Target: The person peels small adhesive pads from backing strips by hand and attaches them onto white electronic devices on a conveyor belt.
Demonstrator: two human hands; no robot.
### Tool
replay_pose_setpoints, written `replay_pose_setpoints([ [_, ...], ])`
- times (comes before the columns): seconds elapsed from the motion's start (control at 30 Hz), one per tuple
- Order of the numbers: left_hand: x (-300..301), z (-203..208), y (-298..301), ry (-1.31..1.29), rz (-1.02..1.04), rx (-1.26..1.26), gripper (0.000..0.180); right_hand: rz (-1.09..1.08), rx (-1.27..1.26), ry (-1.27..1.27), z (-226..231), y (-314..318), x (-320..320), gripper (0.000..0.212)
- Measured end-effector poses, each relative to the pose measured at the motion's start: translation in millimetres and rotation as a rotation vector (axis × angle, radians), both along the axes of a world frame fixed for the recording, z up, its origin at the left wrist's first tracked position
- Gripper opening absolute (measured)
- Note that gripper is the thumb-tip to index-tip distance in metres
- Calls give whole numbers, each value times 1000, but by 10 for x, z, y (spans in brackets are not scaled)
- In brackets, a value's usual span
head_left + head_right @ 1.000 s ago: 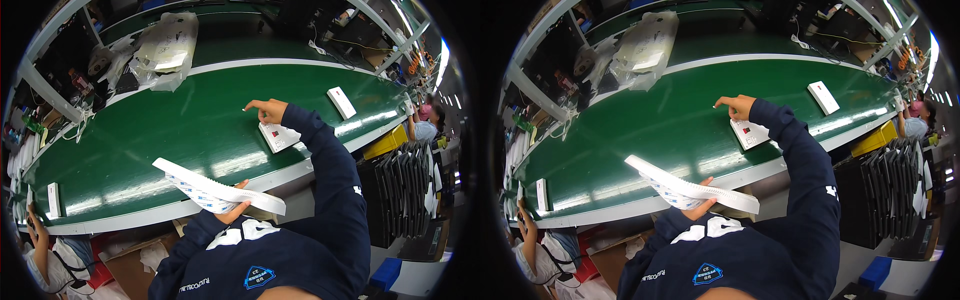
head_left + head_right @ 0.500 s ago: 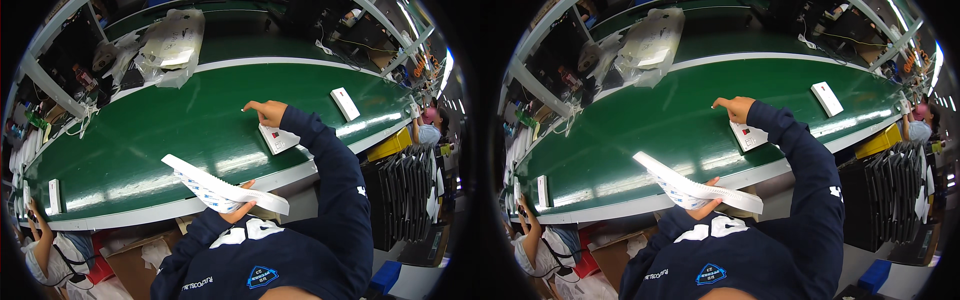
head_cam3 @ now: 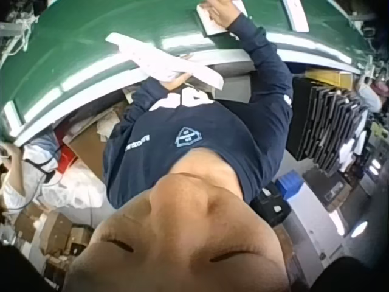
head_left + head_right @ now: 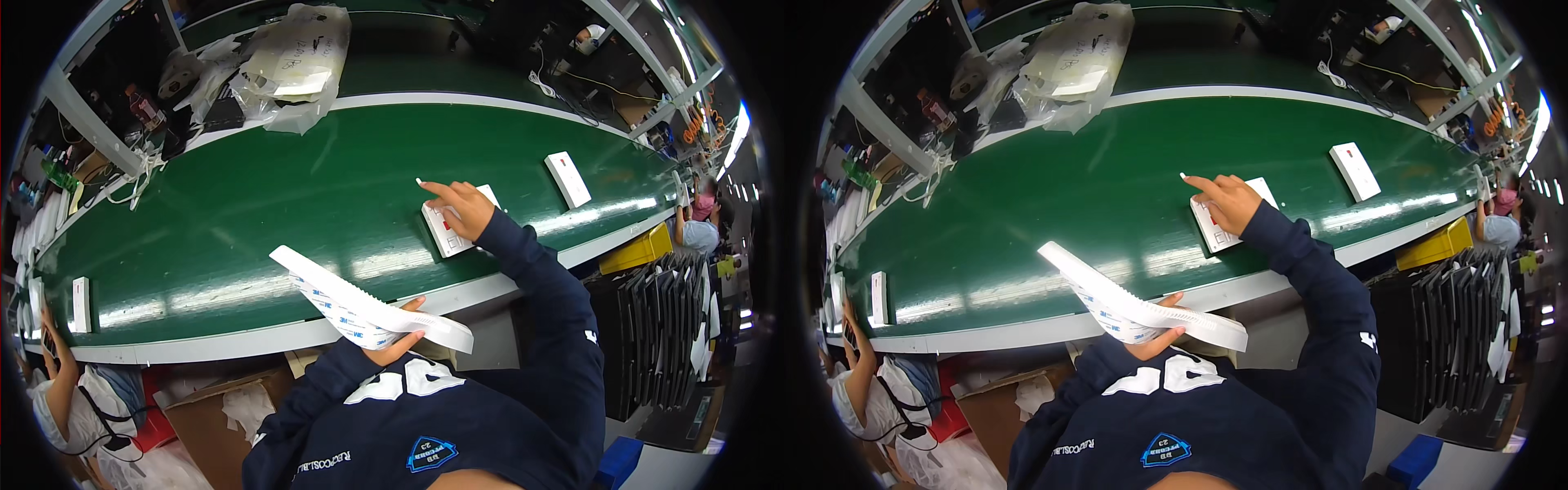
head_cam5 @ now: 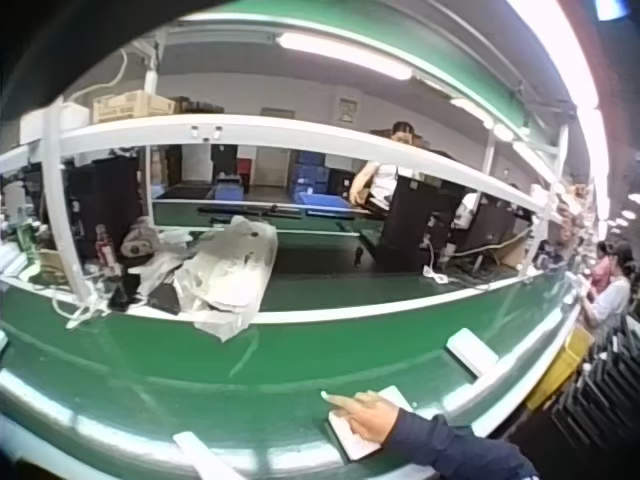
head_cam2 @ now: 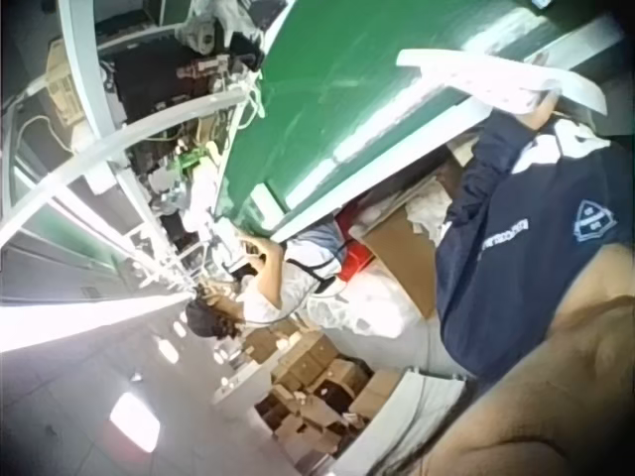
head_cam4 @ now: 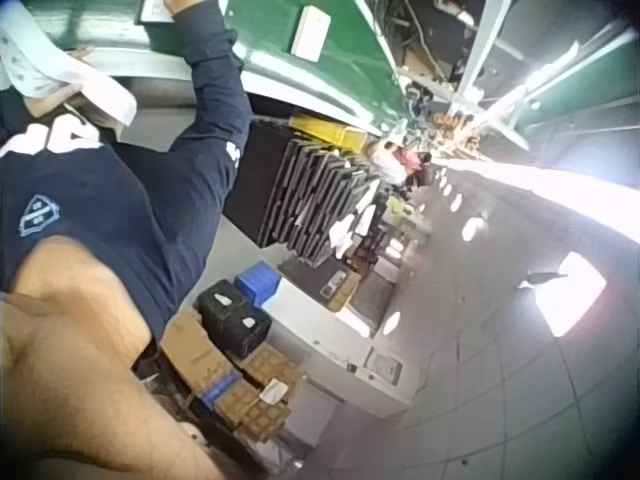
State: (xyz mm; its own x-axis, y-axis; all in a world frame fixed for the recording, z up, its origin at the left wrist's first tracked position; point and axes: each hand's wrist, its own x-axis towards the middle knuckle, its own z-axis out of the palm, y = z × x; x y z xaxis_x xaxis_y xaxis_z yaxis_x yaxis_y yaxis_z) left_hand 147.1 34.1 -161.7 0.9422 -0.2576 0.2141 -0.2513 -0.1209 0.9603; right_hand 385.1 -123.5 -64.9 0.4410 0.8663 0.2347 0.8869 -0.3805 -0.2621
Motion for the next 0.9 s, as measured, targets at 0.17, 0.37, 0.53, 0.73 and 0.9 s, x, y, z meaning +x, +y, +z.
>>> replay_pose_setpoints([
  [0.17, 0, 4, 15, -80, -6, 73, 51, -37, -113, -29, -125, -37, -143, 58],
  [0.37, -6, 93, 15, 74, 10, -8, 43, 3, 42, 56, -264, -33, -106, 60],
  [0.53, 17, 81, 2, -123, 34, 68, 42, -184, 233, 248, -335, 112, -90, 64],
  [0.73, 2, 128, 10, -96, 51, 52, 35, -203, 68, 264, -456, 338, 77, 60],
  [0.9, -3, 72, -6, -54, 26, -4, 34, -154, 228, 527, -481, 433, 69, 64],
])
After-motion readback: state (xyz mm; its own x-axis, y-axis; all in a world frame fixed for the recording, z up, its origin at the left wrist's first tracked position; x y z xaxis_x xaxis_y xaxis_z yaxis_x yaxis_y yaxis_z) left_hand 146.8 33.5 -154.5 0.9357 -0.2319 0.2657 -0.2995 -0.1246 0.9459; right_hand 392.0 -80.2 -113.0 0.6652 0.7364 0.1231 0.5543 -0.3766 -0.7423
